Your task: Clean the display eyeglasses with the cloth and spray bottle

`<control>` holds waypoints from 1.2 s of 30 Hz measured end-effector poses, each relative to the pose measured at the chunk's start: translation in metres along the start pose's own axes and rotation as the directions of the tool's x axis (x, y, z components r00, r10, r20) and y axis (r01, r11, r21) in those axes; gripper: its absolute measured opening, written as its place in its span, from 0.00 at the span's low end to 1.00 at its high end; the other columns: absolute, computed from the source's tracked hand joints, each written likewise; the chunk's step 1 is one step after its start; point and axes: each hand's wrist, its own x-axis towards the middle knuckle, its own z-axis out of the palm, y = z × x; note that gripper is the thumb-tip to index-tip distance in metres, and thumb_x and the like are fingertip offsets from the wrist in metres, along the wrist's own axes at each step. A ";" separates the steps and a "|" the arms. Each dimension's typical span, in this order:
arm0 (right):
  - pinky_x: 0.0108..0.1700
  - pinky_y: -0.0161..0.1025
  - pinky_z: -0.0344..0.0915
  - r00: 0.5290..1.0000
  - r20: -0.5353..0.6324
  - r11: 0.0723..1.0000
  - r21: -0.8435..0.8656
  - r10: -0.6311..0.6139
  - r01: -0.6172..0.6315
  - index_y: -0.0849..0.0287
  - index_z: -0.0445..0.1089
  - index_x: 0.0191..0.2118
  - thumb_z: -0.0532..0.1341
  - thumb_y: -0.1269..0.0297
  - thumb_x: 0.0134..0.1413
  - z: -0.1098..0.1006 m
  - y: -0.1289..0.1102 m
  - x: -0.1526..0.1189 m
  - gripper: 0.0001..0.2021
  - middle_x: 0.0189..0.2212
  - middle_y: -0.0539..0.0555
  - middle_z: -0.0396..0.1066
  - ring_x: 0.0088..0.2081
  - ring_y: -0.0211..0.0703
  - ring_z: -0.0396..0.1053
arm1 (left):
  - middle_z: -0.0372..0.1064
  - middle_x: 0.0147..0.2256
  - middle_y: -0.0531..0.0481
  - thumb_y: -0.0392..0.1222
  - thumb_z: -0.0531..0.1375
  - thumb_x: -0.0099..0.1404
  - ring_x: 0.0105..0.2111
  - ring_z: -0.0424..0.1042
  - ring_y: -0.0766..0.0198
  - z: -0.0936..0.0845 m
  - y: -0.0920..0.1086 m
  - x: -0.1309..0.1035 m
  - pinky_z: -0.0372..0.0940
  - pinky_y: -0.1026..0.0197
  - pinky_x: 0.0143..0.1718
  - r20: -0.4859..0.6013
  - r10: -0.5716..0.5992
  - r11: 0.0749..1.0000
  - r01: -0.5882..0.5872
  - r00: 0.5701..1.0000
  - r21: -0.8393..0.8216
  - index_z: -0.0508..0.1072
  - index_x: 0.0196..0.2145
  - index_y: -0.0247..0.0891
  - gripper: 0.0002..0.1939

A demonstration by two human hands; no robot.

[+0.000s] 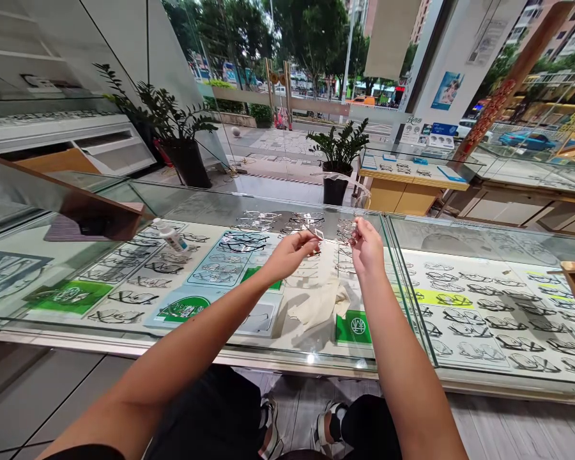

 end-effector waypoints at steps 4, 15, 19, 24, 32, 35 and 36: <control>0.25 0.34 0.54 0.999 -0.002 0.998 -0.045 -0.037 0.037 0.55 0.77 0.34 0.81 0.54 0.36 0.003 0.004 -0.002 0.20 0.25 0.44 0.67 0.25 0.32 0.58 | 0.75 0.33 0.47 0.57 0.64 0.66 0.33 0.72 0.62 -0.005 -0.002 0.005 0.67 0.59 0.38 -0.096 -0.008 0.994 -0.002 0.995 -0.112 0.75 0.37 0.36 0.19; 0.25 0.35 0.51 0.995 -0.079 0.997 -0.059 -0.055 0.051 0.55 0.78 0.35 0.80 0.54 0.34 0.002 0.008 -0.001 0.20 0.25 0.44 0.67 0.24 0.32 0.55 | 0.81 0.46 0.39 0.51 0.74 0.57 0.38 0.77 0.63 -0.013 0.014 0.003 0.66 0.61 0.40 -0.052 -0.221 0.857 0.169 0.974 -0.487 0.78 0.44 0.35 0.23; 0.26 0.35 0.51 0.995 -0.062 0.993 -0.093 -0.082 0.076 0.54 0.80 0.34 0.80 0.55 0.33 0.008 0.006 -0.006 0.19 0.30 0.46 0.73 0.25 0.32 0.55 | 0.81 0.45 0.40 0.55 0.74 0.56 0.38 0.78 0.63 -0.016 0.010 0.006 0.66 0.62 0.39 -0.178 -0.223 0.875 0.117 0.958 -0.470 0.79 0.42 0.36 0.23; 0.30 0.35 0.56 0.990 0.036 0.974 -0.181 -0.133 0.138 0.53 0.82 0.34 0.78 0.54 0.39 0.016 0.005 -0.015 0.15 0.38 0.49 0.79 0.28 0.33 0.58 | 0.79 0.38 0.47 0.57 0.75 0.53 0.36 0.76 0.65 -0.021 0.003 0.011 0.63 0.65 0.35 -0.338 -0.235 0.897 0.069 0.911 -0.438 0.79 0.38 0.38 0.23; 0.49 0.43 0.69 0.969 0.174 0.930 -0.291 -0.178 0.223 0.53 0.81 0.32 0.77 0.56 0.42 0.021 0.009 -0.023 0.11 0.39 0.52 0.77 0.47 0.47 0.74 | 0.78 0.37 0.47 0.57 0.73 0.56 0.34 0.74 0.64 -0.027 0.000 0.014 0.63 0.64 0.32 -0.514 -0.166 0.938 -0.026 0.842 -0.345 0.81 0.39 0.38 0.21; 0.53 0.46 0.70 0.946 0.238 0.908 -0.303 -0.221 0.289 0.53 0.81 0.31 0.77 0.57 0.43 0.022 0.013 -0.025 0.10 0.40 0.52 0.75 0.49 0.48 0.73 | 0.78 0.35 0.47 0.56 0.72 0.58 0.30 0.71 0.66 -0.028 -0.003 0.015 0.63 0.63 0.31 -0.558 -0.091 0.968 -0.059 0.825 -0.246 0.83 0.40 0.38 0.20; 0.53 0.46 0.70 0.937 0.263 0.902 -0.304 -0.230 0.306 0.53 0.81 0.30 0.77 0.57 0.43 0.023 0.014 -0.025 0.09 0.40 0.52 0.74 0.49 0.48 0.73 | 0.77 0.33 0.48 0.56 0.72 0.59 0.28 0.69 0.66 -0.028 -0.004 0.015 0.63 0.62 0.31 -0.552 -0.067 0.974 -0.064 0.831 -0.215 0.84 0.41 0.37 0.20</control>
